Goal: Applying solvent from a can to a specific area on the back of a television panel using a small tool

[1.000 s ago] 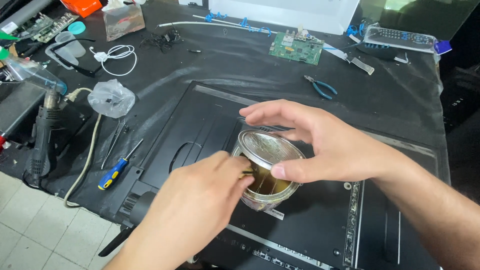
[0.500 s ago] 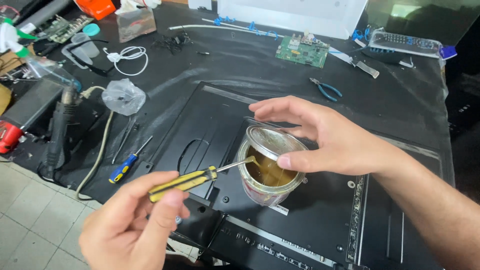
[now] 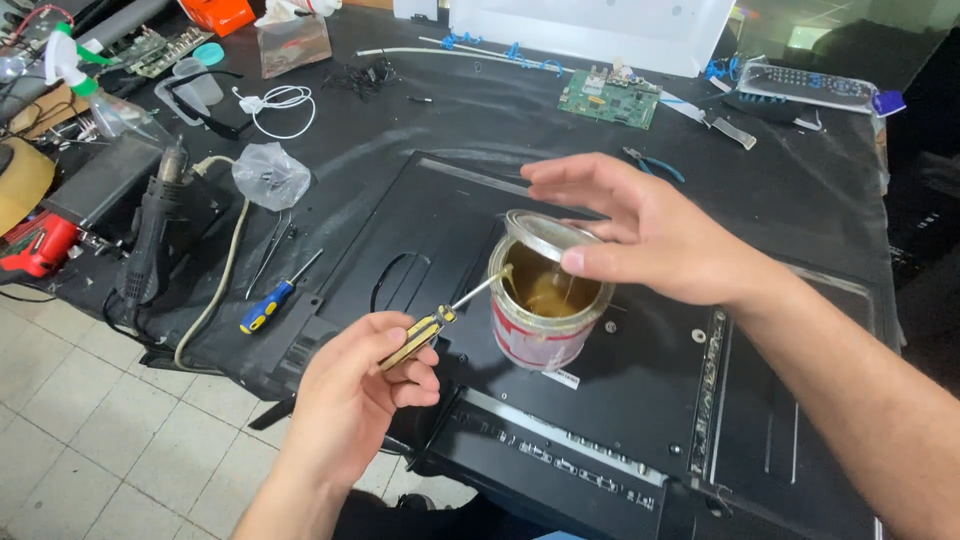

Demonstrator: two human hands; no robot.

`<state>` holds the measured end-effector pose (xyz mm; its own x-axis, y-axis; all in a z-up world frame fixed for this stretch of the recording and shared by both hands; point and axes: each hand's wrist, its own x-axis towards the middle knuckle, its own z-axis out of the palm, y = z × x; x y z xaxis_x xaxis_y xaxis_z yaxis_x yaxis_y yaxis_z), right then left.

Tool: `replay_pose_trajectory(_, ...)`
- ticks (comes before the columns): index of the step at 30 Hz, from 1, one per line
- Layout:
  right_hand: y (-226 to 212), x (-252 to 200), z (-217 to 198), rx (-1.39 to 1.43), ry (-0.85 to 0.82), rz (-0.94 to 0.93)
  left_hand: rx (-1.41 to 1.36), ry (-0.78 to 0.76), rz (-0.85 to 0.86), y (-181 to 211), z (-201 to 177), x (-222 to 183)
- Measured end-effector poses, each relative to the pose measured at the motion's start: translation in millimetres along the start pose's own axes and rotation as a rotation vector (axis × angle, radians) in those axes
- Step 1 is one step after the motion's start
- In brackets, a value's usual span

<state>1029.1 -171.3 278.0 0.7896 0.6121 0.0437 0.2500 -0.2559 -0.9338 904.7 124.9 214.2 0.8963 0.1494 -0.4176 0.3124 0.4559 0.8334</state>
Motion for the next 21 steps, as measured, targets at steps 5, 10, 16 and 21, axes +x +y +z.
replay_pose_trajectory(5,4.6,-0.2,2.5,0.038,0.015,-0.069,0.047,-0.157,-0.049,3.9,5.6,-5.3)
replay_pose_trajectory(10,3.5,-1.9,3.8,0.017,0.038,-0.082,0.084,-0.15,-0.245,5.6,8.3,-4.8)
replay_pose_trajectory(16,7.4,-1.0,4.2,0.036,0.036,-0.106,0.857,-0.065,0.208,32.5,20.2,-17.8)
replay_pose_trajectory(21,10.7,-2.3,5.3,0.047,0.049,-0.123,1.278,-0.059,0.331,76.8,37.7,-33.8)
